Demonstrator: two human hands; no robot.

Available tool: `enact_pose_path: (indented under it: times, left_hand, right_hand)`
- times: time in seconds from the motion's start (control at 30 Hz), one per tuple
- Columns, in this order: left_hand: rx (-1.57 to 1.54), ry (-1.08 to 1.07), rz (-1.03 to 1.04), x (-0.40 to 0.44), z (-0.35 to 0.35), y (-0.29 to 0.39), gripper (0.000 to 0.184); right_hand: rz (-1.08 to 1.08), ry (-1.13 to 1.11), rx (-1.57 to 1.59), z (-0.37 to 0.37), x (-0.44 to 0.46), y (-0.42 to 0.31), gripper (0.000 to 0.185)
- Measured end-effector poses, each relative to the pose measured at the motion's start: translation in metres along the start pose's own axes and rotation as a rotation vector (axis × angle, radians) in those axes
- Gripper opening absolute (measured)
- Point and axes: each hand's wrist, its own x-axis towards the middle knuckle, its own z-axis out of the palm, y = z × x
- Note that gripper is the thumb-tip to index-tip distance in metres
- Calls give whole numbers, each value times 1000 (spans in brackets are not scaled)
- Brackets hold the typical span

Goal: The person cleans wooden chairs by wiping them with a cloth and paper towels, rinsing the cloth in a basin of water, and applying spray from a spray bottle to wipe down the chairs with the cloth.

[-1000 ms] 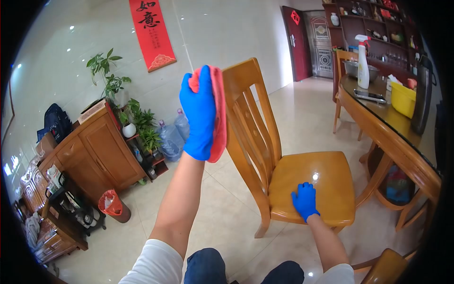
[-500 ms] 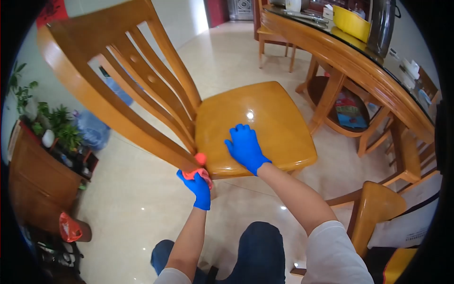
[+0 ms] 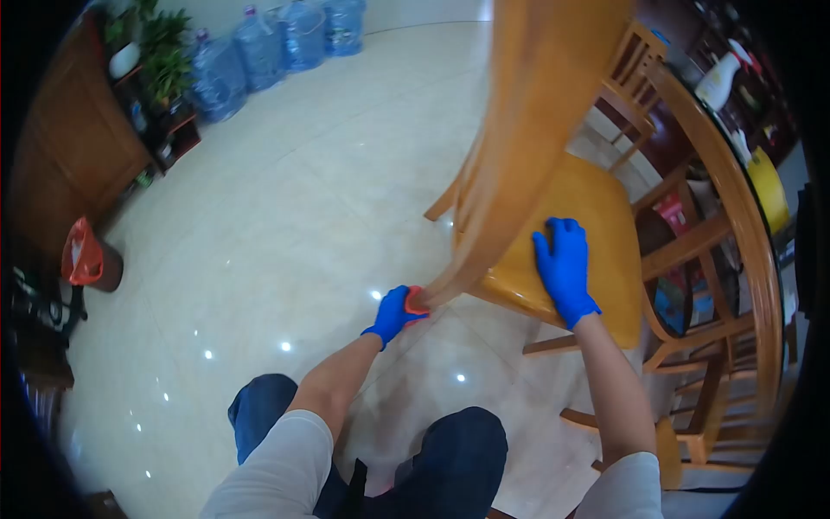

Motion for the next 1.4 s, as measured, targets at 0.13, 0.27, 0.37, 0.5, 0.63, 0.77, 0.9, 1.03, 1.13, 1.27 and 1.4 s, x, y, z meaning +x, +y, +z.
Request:
enact_pose_path:
  times: [0.13,0.27,0.37,0.5,0.63,0.77,0.9,1.03,1.13,1.27,1.4]
  left_hand:
    - [-139,272,139,6,-14,104,58]
    - [-468,518,157,16,-6,142,58]
    - [-119,409,220,19,12,86,59]
    - [-57,81,-35,3,15,-21,43]
    - [92,-353,-254,9,-9,-46,29]
    - [529,239,83,-19,30,-102,21]
    - [89,-391,-745,-42,-38,19,12]
    - [-53,-339,-347,-58,-36,35,13]
    - [-515,-351,-363,-60,-67,133,23]
    - [-858,-796,-461,-62,-98,223,35]
    - [-181,-342,5,-38,-111,254,49]
  right_hand:
    - [0,-36,-11,6,-1,-2,27]
    - [-69,-54,-17,14,-3,0,27]
    - [-27,-65,23,20,-4,13,27]
    - [124,-254,183,26,-14,33,27]
    - [-6,-184,-30,27,-11,40,27]
    - [69,-123,166,17,-3,8,28]
    - [74,24,143,4,-9,-2,24]
    - [133,338,437,-21,-71,-64,16]
    - [227,102,507,-21,-164,-126,22]
    - [553,15,812,-6,-208,-151,34]
    - [872,222,1226,0,-230,-102,20]
